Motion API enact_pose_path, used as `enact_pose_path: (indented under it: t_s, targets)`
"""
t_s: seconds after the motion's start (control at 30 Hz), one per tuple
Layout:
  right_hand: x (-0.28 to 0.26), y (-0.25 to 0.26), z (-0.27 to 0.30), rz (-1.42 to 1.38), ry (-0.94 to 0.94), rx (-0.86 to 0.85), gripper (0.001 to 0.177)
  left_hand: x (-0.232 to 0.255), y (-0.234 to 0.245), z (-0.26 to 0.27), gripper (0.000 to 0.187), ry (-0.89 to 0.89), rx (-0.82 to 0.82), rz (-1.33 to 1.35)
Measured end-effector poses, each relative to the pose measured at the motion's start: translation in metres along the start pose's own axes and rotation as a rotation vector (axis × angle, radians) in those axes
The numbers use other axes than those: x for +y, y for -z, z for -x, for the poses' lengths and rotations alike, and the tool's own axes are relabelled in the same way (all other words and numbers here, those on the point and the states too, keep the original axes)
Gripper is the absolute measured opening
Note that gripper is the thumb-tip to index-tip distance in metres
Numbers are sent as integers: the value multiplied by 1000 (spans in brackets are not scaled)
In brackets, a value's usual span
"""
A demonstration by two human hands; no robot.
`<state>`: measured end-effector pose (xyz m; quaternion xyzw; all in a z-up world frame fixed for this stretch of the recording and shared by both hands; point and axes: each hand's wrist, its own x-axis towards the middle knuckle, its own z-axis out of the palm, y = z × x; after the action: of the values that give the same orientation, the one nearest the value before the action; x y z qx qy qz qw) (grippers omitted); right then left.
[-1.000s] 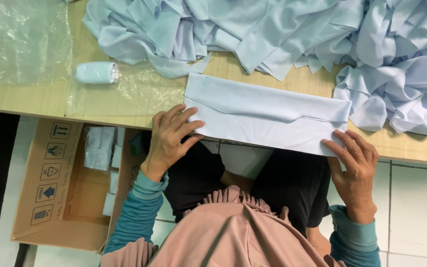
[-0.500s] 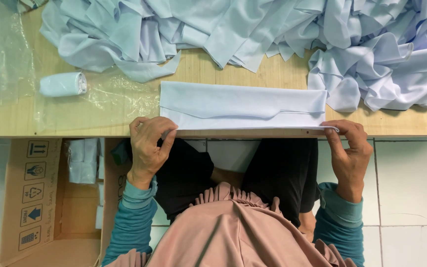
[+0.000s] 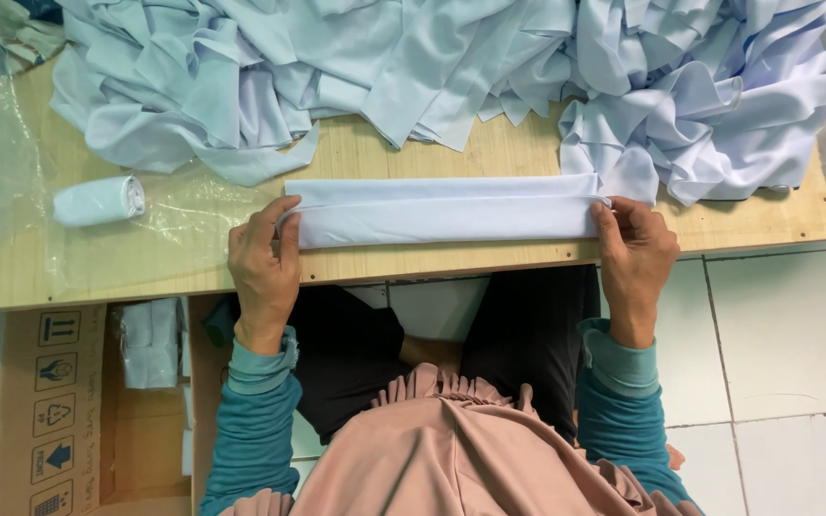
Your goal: The person folds light blue garments on a wooden table, then places each folded item into a clear plastic bag. The person repeats this process for multiple garments, stacking the packaged items into a cardboard box.
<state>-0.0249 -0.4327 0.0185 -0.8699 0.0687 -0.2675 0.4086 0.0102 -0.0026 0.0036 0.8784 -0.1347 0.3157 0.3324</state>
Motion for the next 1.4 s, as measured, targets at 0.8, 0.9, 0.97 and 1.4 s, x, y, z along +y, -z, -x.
enact_pose_path:
  t_s: [0.8,0.9,0.97,1.4]
  targets:
    - [24,-29,6,440,60,139,15,3,-8,-19,22,59,-23,-171]
    - [31,-32,6,462,77,162,22,6,-7,-23,21,67,-4,-165]
    - [33,-32,7,462,69,158,21,5,-8,-23,22,53,2,-176]
    - [34,-33,8,488,59,159,12,-5,-18,-21,30,-24,-11,-331]
